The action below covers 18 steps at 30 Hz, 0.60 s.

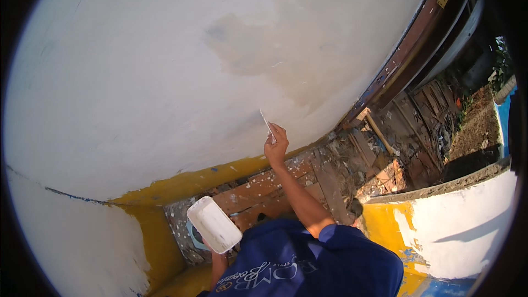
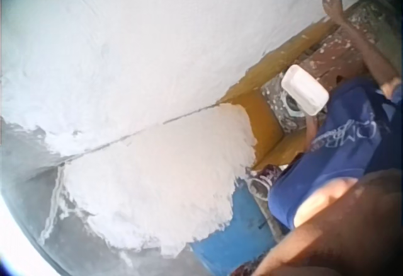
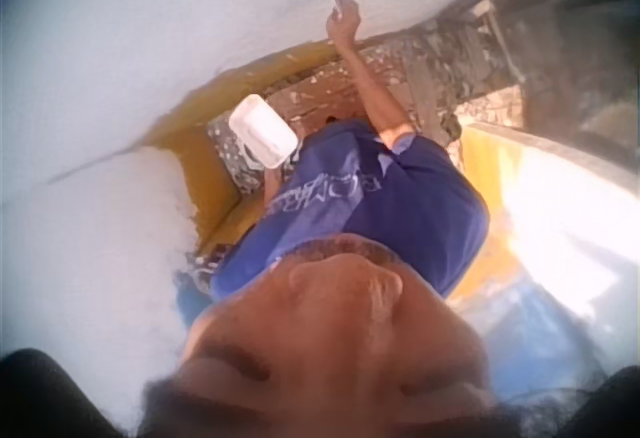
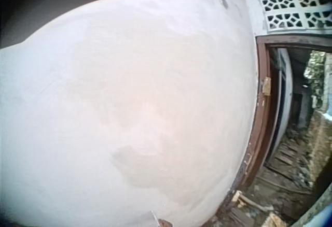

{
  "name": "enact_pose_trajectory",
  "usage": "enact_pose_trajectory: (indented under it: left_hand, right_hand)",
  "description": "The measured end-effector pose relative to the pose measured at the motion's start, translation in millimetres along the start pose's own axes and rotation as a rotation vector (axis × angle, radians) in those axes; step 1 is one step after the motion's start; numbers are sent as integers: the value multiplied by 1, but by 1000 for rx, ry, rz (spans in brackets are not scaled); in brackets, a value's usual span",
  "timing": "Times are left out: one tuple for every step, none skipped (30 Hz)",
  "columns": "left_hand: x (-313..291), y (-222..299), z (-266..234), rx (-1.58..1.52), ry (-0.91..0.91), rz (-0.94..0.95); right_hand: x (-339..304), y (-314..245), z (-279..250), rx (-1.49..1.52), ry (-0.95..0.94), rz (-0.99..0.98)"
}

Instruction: The person applies white plaster to a wall using a putty knife and then mixes more white powder with water in a small container.

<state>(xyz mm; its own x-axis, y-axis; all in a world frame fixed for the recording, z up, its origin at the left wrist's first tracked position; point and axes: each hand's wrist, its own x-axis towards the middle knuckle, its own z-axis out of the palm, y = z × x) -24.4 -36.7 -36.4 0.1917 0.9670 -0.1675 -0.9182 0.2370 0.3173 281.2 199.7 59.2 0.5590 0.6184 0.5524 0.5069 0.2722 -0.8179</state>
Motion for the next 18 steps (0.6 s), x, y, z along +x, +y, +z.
enact_pose_trajectory:
  left_hand:
    - [5,1,3,7,-11,4]
    - [7,3,7,17,-21,8]
    - [10,5,10,26,-37,9]
    - [12,5,14,24,-44,11]
    - [14,5,17,30,-60,13]
    - [14,5,16,7,-50,10]
    - [12,6,13,-14,-36,13]
    - [12,7,11,-55,-21,14]
    - [12,7,7,-59,-25,17]
    - [7,7,6,-82,-1,25]
    - [4,7,5,-104,23,33]
    - [1,7,4,-108,25,36]
    - [0,5,24,-81,41,61]
    - [-1,4,36,-52,57,92]
    - [-2,4,26,-56,62,94]
    - [-4,6,9,-66,56,69]
    - [-4,5,-3,-74,47,33]
    - [-4,2,-7,-76,51,26]
  right_hand:
    - [-2,-4,2,53,-95,43]
    - [2,-3,-2,27,-43,32]
    - [13,0,-8,52,55,71]
    - [29,4,-16,76,149,109]
    - [51,10,-26,59,218,68]
    - [74,15,-37,41,287,28]
    - [93,11,-46,-4,309,39]
    - [109,5,-50,-45,334,46]
    - [118,4,-50,-43,333,40]
    - [123,1,-49,-91,316,32]
    - [124,-2,-47,-139,300,23]
    - [115,-7,-36,-114,282,-12]
    - [102,-3,-30,-122,272,-20]
    - [87,0,-22,-124,259,-28]
    - [67,-9,-11,-118,186,-19]
    - [44,-21,1,-111,109,-9]
    - [23,-27,8,-79,32,-46]
    - [9,-29,12,-45,-43,-81]
